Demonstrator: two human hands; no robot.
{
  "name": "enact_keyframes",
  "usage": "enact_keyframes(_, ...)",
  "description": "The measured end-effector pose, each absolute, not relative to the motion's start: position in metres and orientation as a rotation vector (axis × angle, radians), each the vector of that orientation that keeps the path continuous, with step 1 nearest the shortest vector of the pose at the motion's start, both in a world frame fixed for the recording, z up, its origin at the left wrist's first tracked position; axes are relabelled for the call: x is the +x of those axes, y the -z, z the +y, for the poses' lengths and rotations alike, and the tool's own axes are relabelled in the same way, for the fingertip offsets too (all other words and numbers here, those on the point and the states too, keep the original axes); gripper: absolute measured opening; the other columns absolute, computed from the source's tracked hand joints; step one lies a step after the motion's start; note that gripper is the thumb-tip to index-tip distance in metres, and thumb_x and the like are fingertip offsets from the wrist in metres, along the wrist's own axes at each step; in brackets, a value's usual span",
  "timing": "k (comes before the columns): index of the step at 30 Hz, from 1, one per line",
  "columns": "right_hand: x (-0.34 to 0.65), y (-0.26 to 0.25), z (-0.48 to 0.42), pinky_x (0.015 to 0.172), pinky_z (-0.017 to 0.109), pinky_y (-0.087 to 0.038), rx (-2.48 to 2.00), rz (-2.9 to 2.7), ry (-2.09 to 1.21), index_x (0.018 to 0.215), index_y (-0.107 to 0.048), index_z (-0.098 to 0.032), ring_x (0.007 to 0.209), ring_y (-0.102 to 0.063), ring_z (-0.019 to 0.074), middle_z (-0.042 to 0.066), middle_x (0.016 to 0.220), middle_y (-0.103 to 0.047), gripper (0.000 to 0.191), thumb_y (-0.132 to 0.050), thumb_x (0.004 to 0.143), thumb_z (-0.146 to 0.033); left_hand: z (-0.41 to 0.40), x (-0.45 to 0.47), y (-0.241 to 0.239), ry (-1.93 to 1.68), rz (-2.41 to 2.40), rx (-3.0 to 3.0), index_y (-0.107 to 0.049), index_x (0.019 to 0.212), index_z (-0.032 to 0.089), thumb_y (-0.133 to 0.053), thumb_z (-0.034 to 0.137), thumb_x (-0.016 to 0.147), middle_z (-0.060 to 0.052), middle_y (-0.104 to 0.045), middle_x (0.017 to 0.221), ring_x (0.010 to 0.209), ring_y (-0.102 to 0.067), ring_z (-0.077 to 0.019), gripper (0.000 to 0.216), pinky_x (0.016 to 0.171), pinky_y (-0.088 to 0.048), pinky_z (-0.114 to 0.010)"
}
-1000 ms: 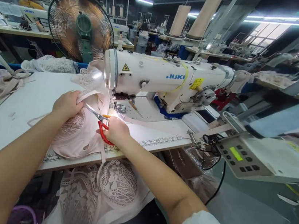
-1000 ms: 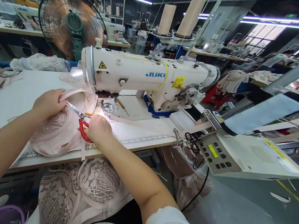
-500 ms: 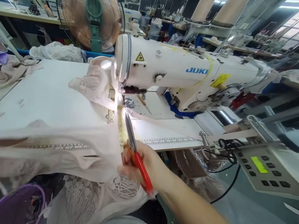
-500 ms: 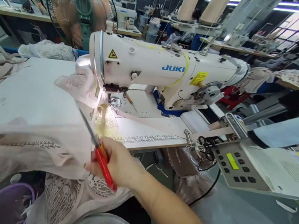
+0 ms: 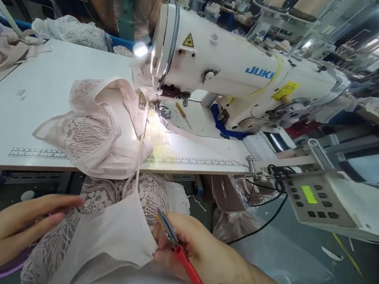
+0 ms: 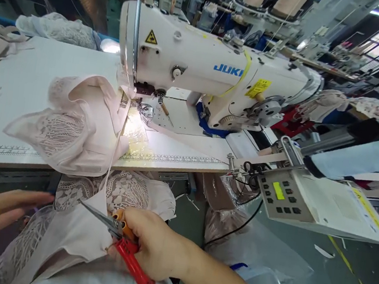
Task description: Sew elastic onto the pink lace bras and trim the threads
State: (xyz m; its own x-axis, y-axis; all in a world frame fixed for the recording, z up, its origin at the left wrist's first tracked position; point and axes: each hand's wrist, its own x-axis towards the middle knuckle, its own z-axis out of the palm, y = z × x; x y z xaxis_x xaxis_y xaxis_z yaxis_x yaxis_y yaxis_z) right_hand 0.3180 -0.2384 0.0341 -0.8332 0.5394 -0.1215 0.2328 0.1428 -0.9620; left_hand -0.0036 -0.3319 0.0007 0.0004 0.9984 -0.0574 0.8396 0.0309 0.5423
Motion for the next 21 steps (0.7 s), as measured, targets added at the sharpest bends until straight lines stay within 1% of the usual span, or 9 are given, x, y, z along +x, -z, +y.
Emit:
enact_keyframes(1, 0.32, -0.036, -0.239, 0.054, 0.023, -0.037, -0.754, -2.209, -1.705, 0.072, -0.037, -0.023, 0.06, -0.043, 0.0111, -0.004, 0.068, -0.047, 0.028, -0.062, 0.079, -0.033, -0.317, 0.01, 0.002, -0.519, 1.715, 1.799, -0.065, 0.123, 0.034, -0.041, 0.052, 0.094, 0.001, -0.071, 0.121, 0.109, -0.067, -0.0238, 0.042, 0.093, -0.056, -0.031)
enact_keyframes(2, 0.323, -0.037, -0.24, 0.055, 0.024, -0.036, -0.759, -2.247, -1.671, 0.072, -0.037, -0.023, 0.059, -0.042, 0.0113, -0.004, 0.068, -0.046, 0.026, -0.061, 0.079, -0.031, -0.301, 0.024, 0.004, -0.556, 1.588, 1.709, -0.065, 0.125, 0.03, -0.045, 0.052, 0.092, -0.003, -0.071, 0.121, 0.109, -0.067, -0.025, 0.045, 0.093, -0.055, -0.031)
enact_keyframes(3, 0.326, -0.039, -0.241, 0.055, 0.024, -0.036, -0.759, -2.276, -1.65, 0.073, -0.037, -0.023, 0.059, -0.041, 0.0114, -0.004, 0.068, -0.045, 0.025, -0.06, 0.078, -0.03, -0.286, 0.038, 0.003, -0.588, 1.497, 1.628, -0.066, 0.124, 0.026, -0.047, 0.053, 0.09, -0.006, -0.074, 0.113, 0.102, -0.069, -0.0249, 0.048, 0.089, -0.055, -0.03)
enact_keyframes(6, 0.333, -0.041, -0.245, 0.053, 0.024, -0.034, -0.82, -2.269, -1.616, 0.072, -0.037, -0.023, 0.058, -0.038, 0.0111, -0.005, 0.067, -0.043, 0.024, -0.06, 0.076, -0.024, -0.256, 0.073, -0.003, -0.635, 1.322, 1.391, -0.075, 0.092, 0.021, -0.054, 0.056, 0.084, -0.006, -0.074, 0.084, 0.077, -0.067, -0.021, 0.041, 0.069, -0.054, -0.025)
enact_keyframes(9, 0.336, -0.034, -0.247, 0.05, 0.022, -0.032, -0.918, -2.069, -1.65, 0.073, -0.04, -0.023, 0.055, -0.038, 0.01, -0.005, 0.065, -0.043, 0.02, -0.059, 0.074, -0.018, -0.256, 0.082, -0.005, -0.65, 1.198, 1.098, -0.067, 0.074, 0.019, -0.06, 0.061, 0.079, -0.002, -0.062, 0.066, 0.059, -0.054, -0.0147, 0.043, 0.055, -0.045, -0.022)
enact_keyframes(14, 0.33, -0.016, -0.244, 0.054, 0.023, -0.039, -0.759, -1.846, -1.598, 0.077, -0.044, -0.023, 0.06, -0.045, 0.0113, -0.002, 0.073, -0.047, 0.014, -0.058, 0.078, -0.02, -0.262, 0.071, 0.008, -0.652, 1.073, 1.113, -0.055, 0.062, 0.018, -0.063, 0.058, 0.08, -0.002, -0.054, 0.073, 0.064, -0.046, -0.0122, 0.045, 0.061, -0.04, -0.022)
enact_keyframes(18, 0.327, -0.013, -0.234, 0.069, 0.028, -0.048, -0.476, -1.988, -1.517, 0.077, -0.047, -0.023, 0.073, -0.055, 0.0153, 0.0, 0.075, -0.05, 0.015, -0.06, 0.077, -0.017, -0.254, 0.074, 0.015, -0.518, 0.952, 1.004, -0.034, 0.058, 0.02, -0.061, 0.063, 0.079, 0.007, -0.029, 0.056, 0.051, -0.021, -0.0079, 0.055, 0.046, -0.018, -0.021)
enact_keyframes(19, 0.328, -0.014, -0.23, 0.07, 0.029, -0.049, -0.441, -2.033, -1.527, 0.078, -0.048, -0.023, 0.073, -0.056, 0.0156, 0.0, 0.076, -0.051, 0.013, -0.06, 0.079, -0.018, -0.252, 0.076, 0.016, -0.519, 0.939, 0.976, -0.033, 0.059, 0.02, -0.061, 0.064, 0.078, 0.007, -0.026, 0.056, 0.051, -0.018, -0.0076, 0.055, 0.046, -0.015, -0.022)
enact_keyframes(21, 0.332, -0.019, -0.218, 0.072, 0.03, -0.049, -0.425, -2.117, -1.591, 0.084, -0.05, -0.023, 0.074, -0.057, 0.0166, 0.001, 0.08, -0.055, 0.014, -0.063, 0.082, -0.028, -0.251, 0.079, 0.017, -0.567, 0.943, 0.946, -0.038, 0.061, 0.019, -0.06, 0.064, 0.078, 0.007, -0.031, 0.059, 0.053, -0.023, -0.0079, 0.053, 0.049, -0.018, -0.021)
